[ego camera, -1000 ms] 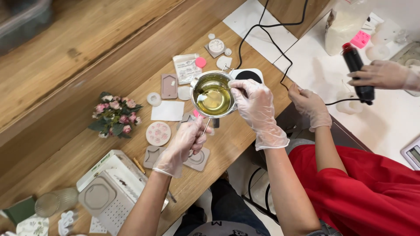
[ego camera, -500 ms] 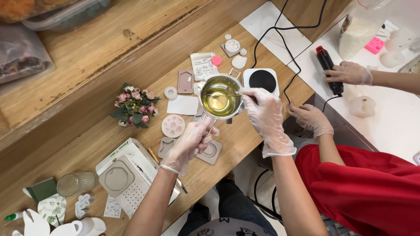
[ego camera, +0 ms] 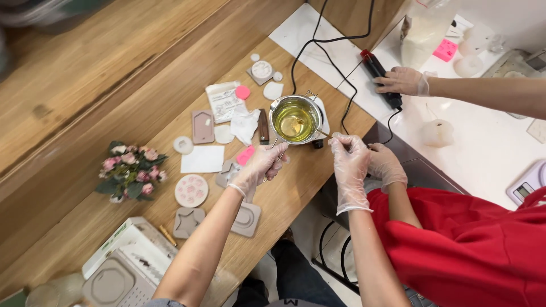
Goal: Stirring and checking the temperature or consistency of melted wax in a pot on a heating plate.
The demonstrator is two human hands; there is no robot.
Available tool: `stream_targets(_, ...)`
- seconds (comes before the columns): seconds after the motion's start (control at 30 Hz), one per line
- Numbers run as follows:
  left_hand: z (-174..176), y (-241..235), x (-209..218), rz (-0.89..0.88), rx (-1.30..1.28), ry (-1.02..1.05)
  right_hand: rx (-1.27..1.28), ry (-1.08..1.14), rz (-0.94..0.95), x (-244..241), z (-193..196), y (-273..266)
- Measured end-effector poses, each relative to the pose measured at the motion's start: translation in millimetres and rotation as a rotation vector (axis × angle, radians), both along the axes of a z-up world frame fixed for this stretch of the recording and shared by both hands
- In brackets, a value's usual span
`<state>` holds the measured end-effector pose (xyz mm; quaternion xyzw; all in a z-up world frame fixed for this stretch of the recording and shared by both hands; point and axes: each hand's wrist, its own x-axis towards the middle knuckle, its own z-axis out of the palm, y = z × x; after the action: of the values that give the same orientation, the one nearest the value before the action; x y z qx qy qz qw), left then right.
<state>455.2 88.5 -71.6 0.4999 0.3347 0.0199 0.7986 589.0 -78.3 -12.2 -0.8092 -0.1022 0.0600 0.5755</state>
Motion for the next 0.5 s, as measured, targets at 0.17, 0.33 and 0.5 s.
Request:
stream_targets(0.17, -1.0, 7.4, 35.3, -0.018, 0.024, 0.056, -0.017, 0.084, -0.066, 25.4, -33.5, 10.5)
stream_targets(0.33, -31.4, 19.0, 59.2, -0.041, 0.039, 0.097, -0.116, 0.087, -0.104, 45.9, -65.7, 18.4)
stream_targets(0.5, -40.6, 20.0, 66.9, -0.047, 0.03, 0.113, -0.045, 0.158, -0.118, 44.8, -54.1, 28.3)
